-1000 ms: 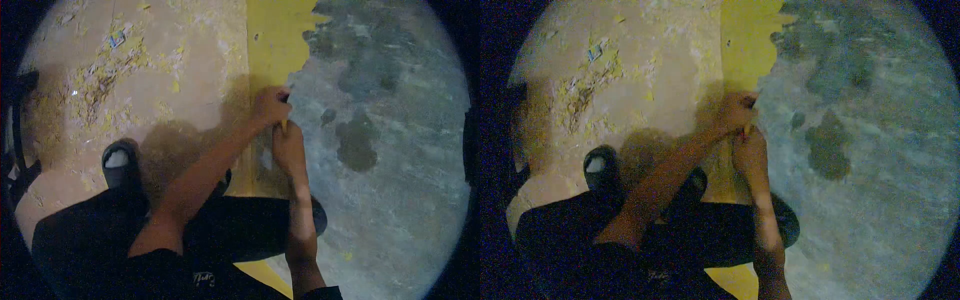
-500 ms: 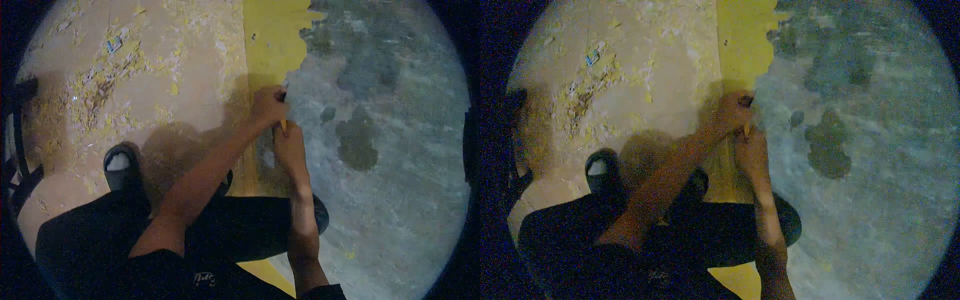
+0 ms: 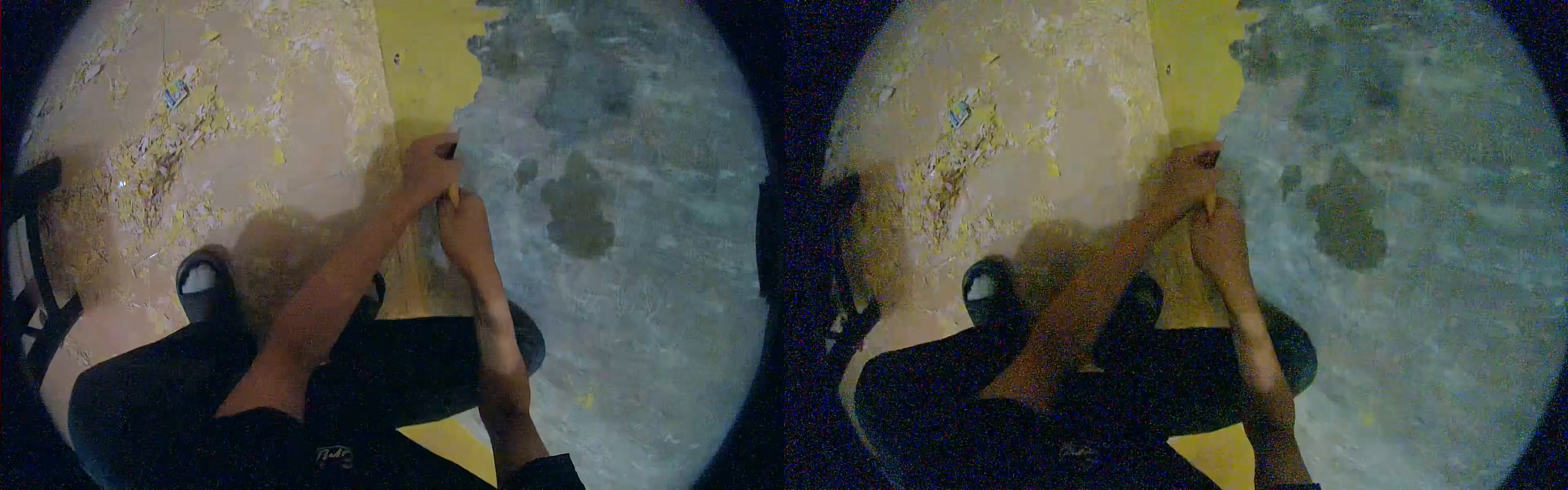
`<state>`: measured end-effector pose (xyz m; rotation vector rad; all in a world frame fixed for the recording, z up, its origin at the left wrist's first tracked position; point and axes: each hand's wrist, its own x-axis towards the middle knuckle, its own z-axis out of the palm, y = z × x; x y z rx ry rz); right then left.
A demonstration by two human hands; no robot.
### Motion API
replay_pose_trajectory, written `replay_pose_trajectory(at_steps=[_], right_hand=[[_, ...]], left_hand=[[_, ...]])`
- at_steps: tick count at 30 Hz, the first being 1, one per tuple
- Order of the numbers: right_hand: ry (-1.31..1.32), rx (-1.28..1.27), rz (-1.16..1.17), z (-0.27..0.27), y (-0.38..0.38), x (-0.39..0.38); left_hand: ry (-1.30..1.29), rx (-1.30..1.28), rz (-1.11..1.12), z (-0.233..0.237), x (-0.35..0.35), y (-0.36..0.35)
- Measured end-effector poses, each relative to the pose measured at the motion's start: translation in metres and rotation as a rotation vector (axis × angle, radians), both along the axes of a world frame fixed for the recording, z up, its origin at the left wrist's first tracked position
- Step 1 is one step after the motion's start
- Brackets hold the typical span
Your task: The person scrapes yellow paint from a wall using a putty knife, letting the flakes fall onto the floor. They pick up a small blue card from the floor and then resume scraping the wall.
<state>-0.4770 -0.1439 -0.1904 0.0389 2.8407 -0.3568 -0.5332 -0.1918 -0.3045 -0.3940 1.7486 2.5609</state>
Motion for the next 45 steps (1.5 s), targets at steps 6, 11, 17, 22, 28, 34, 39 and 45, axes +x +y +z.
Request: replay_pose_trajectory(at_steps=[6,11,17,22,28,34,39,45], right_hand=[[0.005,-0.06,-0.019,-0.012,0.001,-0.001],[-0.109,-0.082,-0.053,-0.007,-0.007,0.002],[-0.049,-0.056,-0.06,0.004,-0.003,0.0],[0.033,0.026,0.026,0.015,-0.013,0.0],[-0.033,0.011,-0.037,0.006,0.0,-0.012],[-0.059,-0.017,-0.123,-0.002,0.001,-0.019],[-0.008,0.021,0.044,-0.006,0.005,-0.025],[-0.07,-0.027,-0.016,0.023,-0.017,-0.005]], left_hand=[[0.037,-0.057,0.012,-0.002,-0.001,-0.009],[-0.069,-0.087,-0.106,0.003,-0.001,-0.019],[-0.001,-0.102,0.029,-0.006,0.001,0.001],[0.054,0.046,0.03,-0.005,-0.006,0.005],[-0.021,-0.069,0.067,0.016,-0.006,-0.007],[-0.097,-0.268,-0.078,0.021,-0.005,-0.008],[-0.02,-0.123,0.063,0.005,-0.008,0.002],[0.032,-0.171,0.048,0.003,-0.004,-0.001]])
